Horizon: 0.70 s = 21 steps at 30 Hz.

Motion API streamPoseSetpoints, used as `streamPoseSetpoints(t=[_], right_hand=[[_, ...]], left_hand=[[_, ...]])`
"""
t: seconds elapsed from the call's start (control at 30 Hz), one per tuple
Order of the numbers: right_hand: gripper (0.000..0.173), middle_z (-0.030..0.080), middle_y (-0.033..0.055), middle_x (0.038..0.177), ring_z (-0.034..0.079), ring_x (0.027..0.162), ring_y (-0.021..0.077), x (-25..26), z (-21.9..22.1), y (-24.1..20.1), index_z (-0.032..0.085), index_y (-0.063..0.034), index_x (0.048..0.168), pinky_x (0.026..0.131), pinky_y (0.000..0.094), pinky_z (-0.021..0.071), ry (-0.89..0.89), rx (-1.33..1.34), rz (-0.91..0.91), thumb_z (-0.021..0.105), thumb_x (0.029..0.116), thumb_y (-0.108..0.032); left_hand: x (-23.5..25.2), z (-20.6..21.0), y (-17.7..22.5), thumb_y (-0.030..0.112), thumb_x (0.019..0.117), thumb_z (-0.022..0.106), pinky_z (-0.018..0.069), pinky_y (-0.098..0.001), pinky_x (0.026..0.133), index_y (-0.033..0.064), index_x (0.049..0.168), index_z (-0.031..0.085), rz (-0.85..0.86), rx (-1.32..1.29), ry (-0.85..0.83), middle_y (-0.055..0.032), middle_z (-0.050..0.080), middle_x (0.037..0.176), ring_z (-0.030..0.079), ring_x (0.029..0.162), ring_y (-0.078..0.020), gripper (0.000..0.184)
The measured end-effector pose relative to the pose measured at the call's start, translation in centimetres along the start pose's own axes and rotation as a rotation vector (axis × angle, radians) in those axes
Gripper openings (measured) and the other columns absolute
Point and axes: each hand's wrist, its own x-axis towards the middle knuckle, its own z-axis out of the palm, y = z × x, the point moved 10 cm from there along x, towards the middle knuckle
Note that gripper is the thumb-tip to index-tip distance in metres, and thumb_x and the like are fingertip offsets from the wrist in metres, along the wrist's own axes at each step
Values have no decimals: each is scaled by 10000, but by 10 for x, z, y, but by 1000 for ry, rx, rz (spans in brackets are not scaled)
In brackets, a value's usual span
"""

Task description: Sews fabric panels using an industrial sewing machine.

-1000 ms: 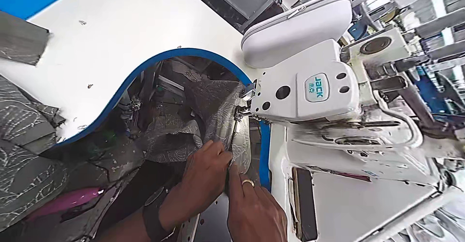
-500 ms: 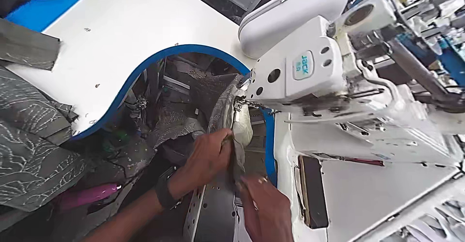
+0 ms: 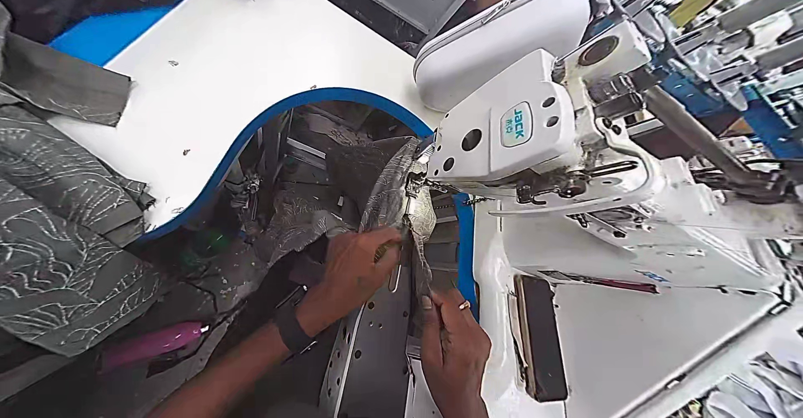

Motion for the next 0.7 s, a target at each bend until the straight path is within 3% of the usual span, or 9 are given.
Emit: streamPoseSetpoints(t=[0.17, 0.23, 0.3, 0.37, 0.43, 0.5, 0.6, 0.67, 0.7], right_hand=[[270, 664, 47, 828, 608, 789, -59, -18, 8, 43, 705, 62, 957, 747, 79, 476, -30, 295, 331, 503, 976, -116], [253, 664, 27, 823, 601, 781, -109, -17, 7, 39, 687, 85, 976, 748, 49, 478, -8, 410, 356, 495, 979, -81], [291, 648, 36, 786, 577, 733, -98, -12, 0, 30, 694, 86, 978, 713, 51, 457, 43, 347, 293, 491, 990, -122], [308, 635, 30, 740, 552, 658, -74, -9, -3, 28, 708, 56, 960, 644, 68, 447, 61, 236, 254, 518, 1000, -184], [307, 667, 58, 749, 587, 645, -8, -9, -2, 29, 731, 29, 939, 622, 122, 470, 53, 137, 234, 547, 979, -213], [306, 672, 83, 752, 612, 649, 48, -11, -1, 29, 734, 25, 927, 611, 164, 482, 40, 72, 203, 541, 973, -208], [326, 656, 89, 728, 615, 631, 100, -5, -4, 17, 728, 15, 879, 568, 202, 479, 36, 5, 101, 521, 981, -215], [286, 647, 104, 701, 635, 595, 174, 4, -3, -14, 722, -11, 840, 511, 269, 499, -7, -64, -68, 523, 978, -163], [224, 652, 102, 687, 646, 574, 192, 9, 1, -33, 724, -25, 833, 479, 280, 502, -33, -107, -175, 550, 945, -110]], left_hand=[[9, -46, -15, 27, 876, 600, 531, -511, 707, 33, 847, 771, 75, 304, 255, -154, 707, 856, 675, 849, -363, 173], [13, -45, -10, 18, 902, 496, 510, -421, 698, 51, 867, 767, 3, 103, 97, -73, 705, 780, 672, 780, -222, 275], [17, -33, -11, 134, 963, 433, 440, -336, 635, 91, 944, 735, -117, -84, -103, 23, 590, 698, 558, 671, -93, 305], [17, -17, -7, 320, 1009, 501, 448, -367, 617, 96, 1157, 714, -166, -117, -268, 19, 550, 677, 507, 608, -115, 342], [13, 1, -1, 323, 1022, 570, 504, -409, 708, 72, 1379, 625, -177, -144, -413, -74, 676, 841, 588, 693, -175, 439], [7, 16, -1, 187, 1010, 564, 514, -291, 723, 27, 1458, 540, -167, -328, -471, -84, 707, 996, 600, 738, -91, 476], [-1, 29, 0, 50, 1009, 533, 513, -142, 838, -55, 1497, 435, -163, -687, -497, -108, 673, 1248, 634, 925, 37, 509], [-5, 32, -1, 81, 1014, 534, 493, -202, 983, -65, 1472, 483, -92, -576, -496, -150, 648, 1348, 641, 1096, -16, 483], [-7, 32, 0, 101, 997, 537, 511, -282, 930, -56, 1374, 590, -47, -452, -473, -149, 697, 1215, 656, 1011, -80, 412]])
